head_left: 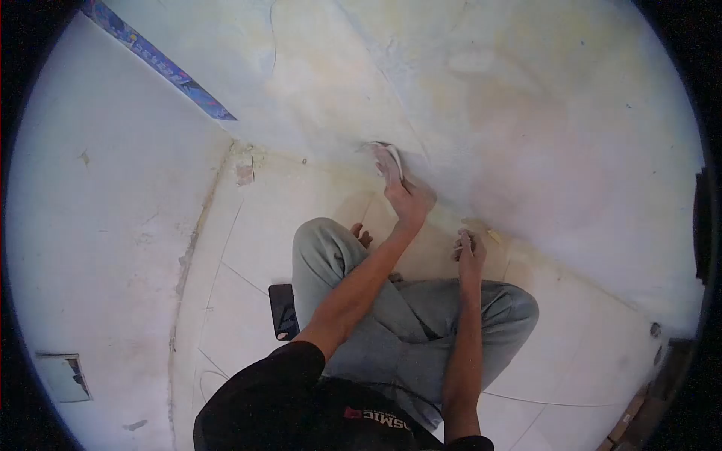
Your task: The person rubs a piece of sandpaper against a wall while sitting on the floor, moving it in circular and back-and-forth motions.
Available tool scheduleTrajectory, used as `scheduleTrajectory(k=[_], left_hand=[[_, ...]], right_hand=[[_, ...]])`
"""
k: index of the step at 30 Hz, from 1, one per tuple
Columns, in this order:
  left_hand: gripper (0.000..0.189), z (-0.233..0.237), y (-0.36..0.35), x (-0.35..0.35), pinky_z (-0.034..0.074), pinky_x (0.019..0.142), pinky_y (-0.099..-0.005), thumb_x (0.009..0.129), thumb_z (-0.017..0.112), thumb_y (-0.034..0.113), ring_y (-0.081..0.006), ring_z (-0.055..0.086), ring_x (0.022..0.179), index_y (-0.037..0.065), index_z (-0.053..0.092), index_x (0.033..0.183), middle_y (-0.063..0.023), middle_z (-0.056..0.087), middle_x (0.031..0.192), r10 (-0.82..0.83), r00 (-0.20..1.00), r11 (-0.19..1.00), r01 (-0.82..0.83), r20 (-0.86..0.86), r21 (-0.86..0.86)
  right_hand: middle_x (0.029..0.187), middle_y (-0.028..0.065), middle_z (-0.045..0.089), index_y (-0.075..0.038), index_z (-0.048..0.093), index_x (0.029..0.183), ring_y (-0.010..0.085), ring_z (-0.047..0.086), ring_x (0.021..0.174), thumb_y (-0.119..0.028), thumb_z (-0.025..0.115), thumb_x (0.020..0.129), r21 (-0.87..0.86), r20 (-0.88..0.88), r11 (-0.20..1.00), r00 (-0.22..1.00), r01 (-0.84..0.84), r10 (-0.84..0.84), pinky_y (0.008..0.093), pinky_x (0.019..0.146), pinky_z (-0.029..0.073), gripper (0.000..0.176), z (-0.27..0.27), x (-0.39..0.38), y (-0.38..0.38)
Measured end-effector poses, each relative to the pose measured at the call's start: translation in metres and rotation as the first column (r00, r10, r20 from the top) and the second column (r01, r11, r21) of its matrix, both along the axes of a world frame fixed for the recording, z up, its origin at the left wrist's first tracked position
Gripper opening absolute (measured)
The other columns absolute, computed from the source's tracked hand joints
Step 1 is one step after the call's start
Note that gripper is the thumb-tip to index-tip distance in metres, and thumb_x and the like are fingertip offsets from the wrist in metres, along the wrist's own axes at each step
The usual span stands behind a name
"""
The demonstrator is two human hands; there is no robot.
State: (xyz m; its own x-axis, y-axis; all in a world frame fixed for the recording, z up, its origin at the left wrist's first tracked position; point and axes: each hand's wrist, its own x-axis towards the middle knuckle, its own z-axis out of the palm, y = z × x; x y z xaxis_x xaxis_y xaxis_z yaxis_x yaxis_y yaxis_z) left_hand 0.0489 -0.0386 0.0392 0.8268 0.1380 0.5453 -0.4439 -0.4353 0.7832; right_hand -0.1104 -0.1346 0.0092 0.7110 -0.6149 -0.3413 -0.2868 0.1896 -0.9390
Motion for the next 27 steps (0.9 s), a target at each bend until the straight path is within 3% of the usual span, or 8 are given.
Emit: scheduleTrajectory(k=[3,6,8,11,14,17,20,27], left_hand=[[0.080,0.003,-0.001,0.005,0.018,0.119,-0.0423,0.074,0.038,-0.019,-0.0459,0.031,0.138,-0.003,0.022,0.151,-0.0293,0.025,0.153,-0.016,0.971,0.964,-0.048,-0.240,-0.260],[0.077,0.003,0.000,-0.001,0.020,0.119,-0.0413,0.077,0.037,-0.018,-0.0467,0.035,0.135,-0.004,0.022,0.150,-0.0304,0.030,0.150,-0.028,0.999,1.000,0.028,0.015,-0.005],[0.077,-0.023,-0.005,0.011,0.042,0.100,-0.0385,0.079,0.043,-0.019,-0.0343,0.054,0.124,0.002,0.027,0.151,-0.0352,0.046,0.136,0.060,0.956,0.926,-0.161,-0.289,-0.341],[0.073,0.003,-0.004,0.001,0.025,0.116,-0.0405,0.077,0.038,-0.017,-0.0463,0.041,0.132,-0.006,0.027,0.148,-0.0317,0.039,0.144,0.024,0.994,0.997,-0.016,0.106,-0.070],[0.071,0.001,-0.004,-0.003,0.026,0.116,-0.0413,0.077,0.039,-0.016,-0.0449,0.043,0.132,-0.007,0.029,0.147,-0.0316,0.043,0.142,0.078,0.908,0.979,-0.149,-0.412,-0.142],[0.071,0.005,-0.003,0.000,0.025,0.116,-0.0406,0.076,0.039,-0.016,-0.0446,0.043,0.131,-0.007,0.030,0.146,-0.0310,0.043,0.142,-0.033,0.999,0.990,0.036,0.022,-0.134],[0.074,-0.002,-0.005,-0.003,0.022,0.118,-0.0452,0.074,0.040,-0.018,-0.0441,0.035,0.136,-0.006,0.031,0.146,-0.0297,0.036,0.147,0.035,0.971,0.978,-0.082,-0.235,-0.191],[0.075,0.001,-0.004,0.000,0.022,0.118,-0.0432,0.075,0.040,-0.018,-0.0425,0.031,0.139,-0.005,0.029,0.148,-0.0280,0.032,0.150,0.041,0.990,0.993,-0.055,-0.135,-0.103]], right_hand=[[0.075,0.0026,0.055,-0.001,0.064,0.105,0.0090,0.052,0.058,-0.023,0.053,0.100,-0.036,-0.002,0.999,1.000,-0.001,0.001,0.0249,0.053,0.043,0.025,0.002,0.005,-0.004],[0.076,0.0028,0.055,-0.002,0.064,0.105,0.0089,0.052,0.057,-0.023,0.053,0.100,-0.038,-0.009,0.999,1.000,-0.022,0.022,0.0251,0.052,0.043,0.025,-0.009,-0.002,-0.001],[0.076,0.0027,0.055,-0.002,0.063,0.104,0.0088,0.052,0.057,-0.023,0.052,0.100,-0.046,0.036,0.998,0.999,-0.035,0.037,0.0250,0.051,0.043,0.024,-0.014,0.002,-0.005],[0.073,0.0048,0.057,0.002,0.062,0.107,0.0106,0.053,0.059,-0.023,0.052,0.100,-0.060,0.038,0.998,0.999,-0.031,0.034,0.0276,0.054,0.043,0.027,-0.010,0.002,-0.005],[0.074,0.0044,0.057,0.002,0.062,0.106,0.0102,0.053,0.059,-0.023,0.053,0.100,-0.051,0.029,0.998,0.999,-0.038,0.040,0.0275,0.054,0.044,0.027,0.002,0.002,-0.001],[0.075,0.0044,0.057,0.001,0.062,0.106,0.0100,0.053,0.060,-0.023,0.053,0.100,-0.030,0.034,0.999,0.999,-0.024,0.025,0.0272,0.054,0.044,0.027,-0.006,0.002,-0.004],[0.075,0.0044,0.057,0.001,0.062,0.107,0.0104,0.054,0.061,-0.023,0.053,0.100,-0.036,0.043,0.999,0.998,-0.038,0.040,0.0274,0.055,0.045,0.027,0.004,0.003,-0.002],[0.076,0.0047,0.057,0.001,0.062,0.107,0.0107,0.053,0.061,-0.021,0.052,0.100,-0.042,0.043,0.998,0.998,-0.041,0.043,0.0279,0.056,0.046,0.026,0.000,0.005,-0.006]])
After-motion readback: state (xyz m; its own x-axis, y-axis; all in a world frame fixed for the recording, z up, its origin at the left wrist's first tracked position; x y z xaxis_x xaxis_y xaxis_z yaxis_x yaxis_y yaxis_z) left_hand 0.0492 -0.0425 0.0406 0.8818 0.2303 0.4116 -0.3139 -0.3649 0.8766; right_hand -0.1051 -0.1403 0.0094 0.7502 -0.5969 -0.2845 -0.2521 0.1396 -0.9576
